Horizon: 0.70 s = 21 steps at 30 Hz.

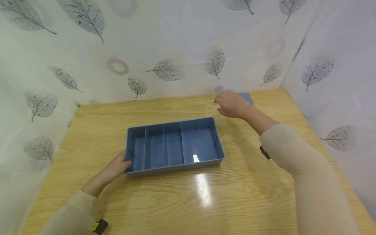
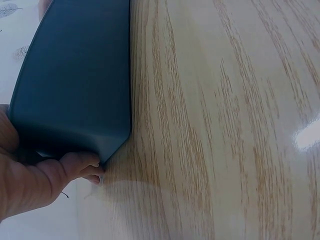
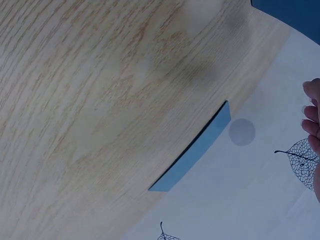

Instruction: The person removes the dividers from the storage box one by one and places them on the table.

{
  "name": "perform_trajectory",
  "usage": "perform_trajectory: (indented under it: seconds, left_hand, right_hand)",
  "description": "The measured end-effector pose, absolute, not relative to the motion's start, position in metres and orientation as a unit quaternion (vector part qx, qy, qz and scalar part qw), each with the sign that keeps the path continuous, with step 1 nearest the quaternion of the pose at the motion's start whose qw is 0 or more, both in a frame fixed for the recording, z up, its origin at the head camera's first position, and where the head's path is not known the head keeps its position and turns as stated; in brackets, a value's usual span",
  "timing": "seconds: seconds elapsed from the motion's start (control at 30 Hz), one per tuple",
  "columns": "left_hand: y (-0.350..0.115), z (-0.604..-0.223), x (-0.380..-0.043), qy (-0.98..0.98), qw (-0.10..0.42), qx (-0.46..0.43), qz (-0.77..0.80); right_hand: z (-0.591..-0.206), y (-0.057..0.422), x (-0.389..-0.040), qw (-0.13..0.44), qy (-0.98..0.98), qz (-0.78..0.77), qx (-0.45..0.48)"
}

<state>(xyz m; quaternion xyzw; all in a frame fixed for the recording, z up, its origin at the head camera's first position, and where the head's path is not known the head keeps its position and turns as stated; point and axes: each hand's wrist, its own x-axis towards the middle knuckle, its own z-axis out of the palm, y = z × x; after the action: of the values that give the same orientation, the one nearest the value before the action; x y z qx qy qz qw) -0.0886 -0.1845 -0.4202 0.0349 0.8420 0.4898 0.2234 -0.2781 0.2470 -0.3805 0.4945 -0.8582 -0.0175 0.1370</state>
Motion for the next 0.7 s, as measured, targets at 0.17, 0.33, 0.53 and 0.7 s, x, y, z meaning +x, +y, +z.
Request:
perform_trajectory:
  seconds: [0.17, 0.33, 0.53, 0.7]
  left_hand:
    - [-0.183, -0.418, -0.089, 0.842, 0.227, 0.036, 0.488]
    - [-0.184, -0.418, -0.089, 0.840, 0.223, 0.044, 0.493]
    - [-0.184, -0.419, -0.090, 0.843, 0.215, 0.034, 0.491]
    - [-0.183, -0.420, -0.089, 0.843, 0.221, 0.034, 0.489]
  right_hand:
    - [-0.376, 0.237, -0.269, 0.137, -0.844, -0.010, 0.519]
    - [-0.370, 0.222, -0.261, 0.132, -0.824, 0.014, 0.551]
    - [-0.364, 0.208, -0.253, 0.118, -0.815, 0.017, 0.567]
    - [-0.361, 0.199, -0.249, 0.108, -0.807, 0.003, 0.581]
